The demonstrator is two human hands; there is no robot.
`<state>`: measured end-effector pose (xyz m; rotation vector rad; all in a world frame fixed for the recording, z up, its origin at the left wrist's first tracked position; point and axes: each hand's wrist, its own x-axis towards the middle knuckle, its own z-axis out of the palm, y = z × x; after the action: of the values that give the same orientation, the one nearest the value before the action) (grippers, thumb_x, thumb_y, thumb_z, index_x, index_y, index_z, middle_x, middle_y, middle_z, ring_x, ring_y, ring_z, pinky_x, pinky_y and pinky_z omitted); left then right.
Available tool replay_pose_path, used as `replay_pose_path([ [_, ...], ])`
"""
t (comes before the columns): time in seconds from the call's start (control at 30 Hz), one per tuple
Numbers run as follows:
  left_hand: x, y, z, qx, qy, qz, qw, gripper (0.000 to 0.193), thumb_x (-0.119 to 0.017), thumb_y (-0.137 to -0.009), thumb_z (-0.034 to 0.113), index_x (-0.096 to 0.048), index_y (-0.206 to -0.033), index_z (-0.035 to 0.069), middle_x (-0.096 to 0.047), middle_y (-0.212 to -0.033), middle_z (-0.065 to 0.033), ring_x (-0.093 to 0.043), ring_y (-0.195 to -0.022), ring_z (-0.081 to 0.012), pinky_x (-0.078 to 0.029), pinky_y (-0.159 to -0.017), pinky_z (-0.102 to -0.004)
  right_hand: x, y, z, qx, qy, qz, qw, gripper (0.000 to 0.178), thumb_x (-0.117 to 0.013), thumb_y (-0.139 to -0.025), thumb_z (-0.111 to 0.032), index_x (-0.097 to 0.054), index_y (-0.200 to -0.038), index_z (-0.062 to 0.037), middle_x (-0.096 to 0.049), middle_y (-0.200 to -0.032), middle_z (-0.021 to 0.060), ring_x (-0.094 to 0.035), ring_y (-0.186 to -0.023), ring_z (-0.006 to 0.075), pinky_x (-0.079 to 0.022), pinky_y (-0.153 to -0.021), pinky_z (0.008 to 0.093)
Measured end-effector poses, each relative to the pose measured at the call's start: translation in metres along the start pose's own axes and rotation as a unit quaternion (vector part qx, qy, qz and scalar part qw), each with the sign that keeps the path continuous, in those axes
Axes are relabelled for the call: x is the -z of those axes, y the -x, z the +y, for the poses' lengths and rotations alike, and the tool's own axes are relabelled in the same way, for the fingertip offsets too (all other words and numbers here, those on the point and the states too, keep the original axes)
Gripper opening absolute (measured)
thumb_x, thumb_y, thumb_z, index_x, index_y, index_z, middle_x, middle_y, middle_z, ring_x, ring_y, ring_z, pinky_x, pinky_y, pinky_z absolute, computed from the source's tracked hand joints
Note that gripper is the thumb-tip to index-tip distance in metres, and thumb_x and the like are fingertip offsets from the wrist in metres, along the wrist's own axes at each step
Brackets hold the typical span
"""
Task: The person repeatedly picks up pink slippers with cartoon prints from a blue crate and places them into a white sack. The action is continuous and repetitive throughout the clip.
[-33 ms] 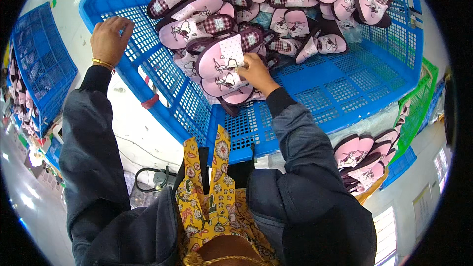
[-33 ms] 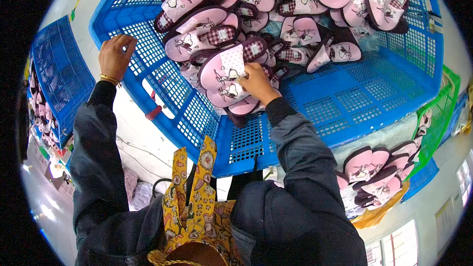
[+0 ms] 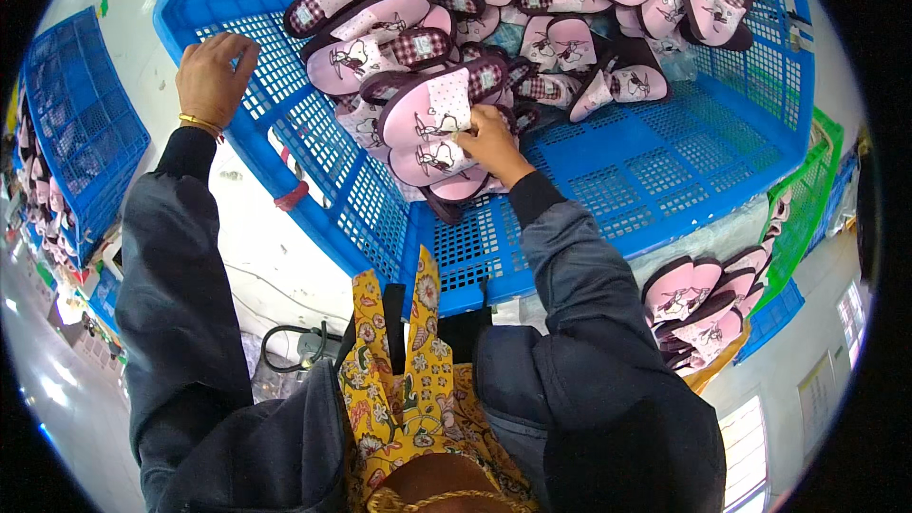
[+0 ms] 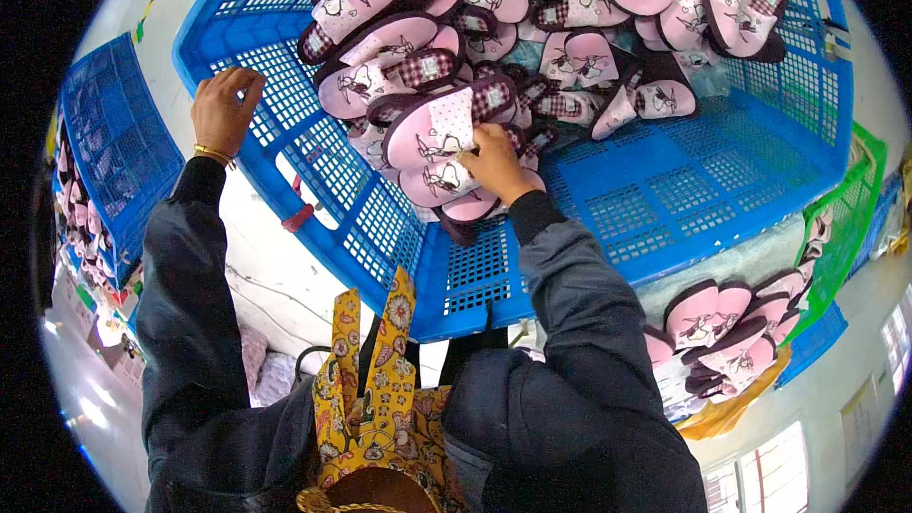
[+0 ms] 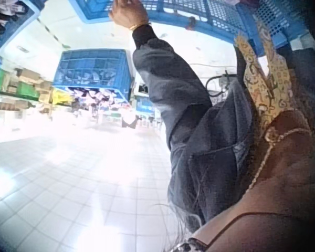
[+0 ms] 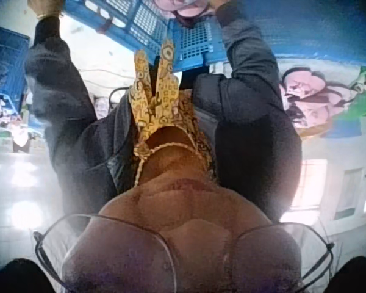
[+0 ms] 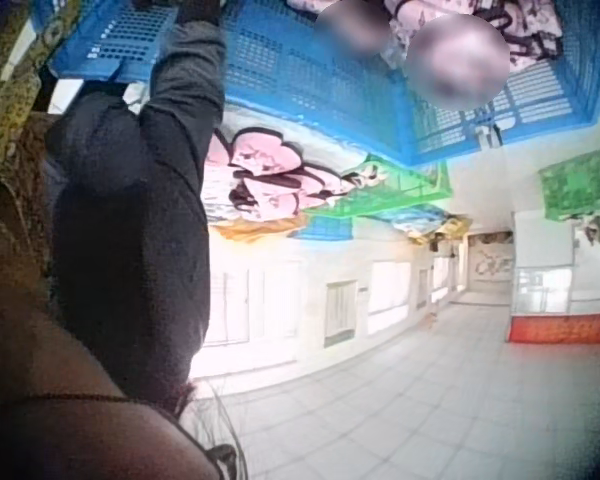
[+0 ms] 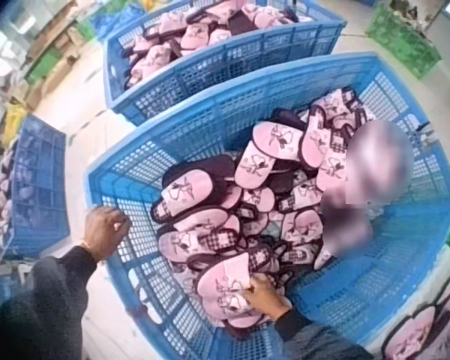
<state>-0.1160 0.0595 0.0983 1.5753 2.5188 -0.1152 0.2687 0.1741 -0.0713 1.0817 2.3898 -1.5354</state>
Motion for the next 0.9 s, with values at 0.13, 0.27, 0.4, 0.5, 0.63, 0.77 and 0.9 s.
replay_pose_path([
  [0.13,0.006,-0.003,0.002,-0.016,0.009,0.006,1.0,0.015,-0.063,-0.085,0.024,-0.07,-0.087,0.01,-0.069,-0.091,-0.0056,-0.063,-0.085,-0.0249,-0.044,-0.079,-0.0357,-0.016,0.015,-0.008,-0.096,0.103,0.048,0.989,0.047,-0.072,-0.074,-0.022,-0.058,-0.114,-0.0022,-0.057,-0.111,0.0209,-0.055,-0.101,0.0363,-0.045,-0.089,0.0434],
  [0.27,0.005,0.0,-0.002,-0.055,0.021,0.033,0.998,0.016,-0.062,-0.086,0.024,-0.067,-0.086,0.01,-0.067,-0.091,-0.0052,-0.062,-0.084,-0.0256,-0.043,-0.076,-0.0352,-0.04,0.014,-0.025,-0.166,-0.237,0.086,0.953,0.037,-0.068,-0.074,-0.013,-0.06,-0.108,-0.001,-0.065,-0.093,0.0198,-0.062,-0.084,0.0371,-0.05,-0.076,0.0417],
  [0.4,-0.014,0.0,-0.011,-0.088,0.032,0.078,0.993,0.016,-0.06,-0.087,0.025,-0.066,-0.086,0.01,-0.066,-0.087,-0.0064,-0.061,-0.085,-0.0265,-0.042,-0.076,-0.0383,-0.027,0.029,-0.064,-0.137,-0.144,0.22,0.955,0.023,-0.064,-0.074,-0.01,-0.061,-0.095,-0.0004,-0.064,-0.082,0.0205,-0.062,-0.078,0.0384,-0.048,-0.068,0.043],
  [0.5,-0.007,0.007,-0.025,-0.081,-0.032,0.075,0.993,0.018,-0.059,-0.087,0.026,-0.066,-0.086,0.009,-0.067,-0.09,-0.0074,-0.062,-0.086,-0.0283,-0.044,-0.076,-0.0404,0.004,0.065,-0.136,-0.147,-0.234,0.265,0.924,0.02,-0.065,-0.075,-0.013,-0.058,-0.09,-0.0009,-0.062,-0.077,0.0184,-0.062,-0.072,0.0339,-0.046,-0.063,0.0418],
  [0.63,-0.043,0.002,-0.03,-0.059,-0.074,0.028,0.995,0.019,-0.054,-0.089,0.027,-0.065,-0.088,0.012,-0.066,-0.098,-0.0087,-0.06,-0.096,-0.0285,-0.043,-0.082,-0.0452,0.07,0.157,-0.201,-0.106,-0.349,0.356,0.86,0.023,-0.066,-0.081,-0.013,-0.059,-0.099,-0.001,-0.063,-0.078,0.0124,-0.059,-0.07,0.0162,-0.047,-0.064,0.0333],
  [0.77,-0.056,0.029,0.024,-0.077,0.135,-0.015,0.988,0.024,-0.054,-0.09,0.027,-0.066,-0.09,0.005,-0.065,-0.09,-0.0183,-0.062,-0.084,-0.0391,-0.049,-0.072,-0.0446,0.106,0.261,-0.19,-0.108,-0.428,0.438,0.783,0.026,-0.066,-0.085,-0.015,-0.059,-0.107,-0.0024,-0.064,-0.085,0.0036,-0.058,-0.074,0.0096,-0.047,-0.064,0.0284],
  [0.9,-0.067,0.106,0.063,-0.135,0.163,-0.038,0.977,0.016,-0.06,-0.086,0.022,-0.063,-0.091,0.007,-0.064,-0.092,-0.0134,-0.061,-0.087,-0.0327,-0.049,-0.073,-0.0426,0.157,0.355,-0.178,-0.118,-0.48,0.546,0.677,0.022,-0.062,-0.087,-0.008,-0.056,-0.108,-0.0029,-0.06,-0.092,-0.0004,-0.056,-0.076,0.0085,-0.047,-0.067,0.0242],
])
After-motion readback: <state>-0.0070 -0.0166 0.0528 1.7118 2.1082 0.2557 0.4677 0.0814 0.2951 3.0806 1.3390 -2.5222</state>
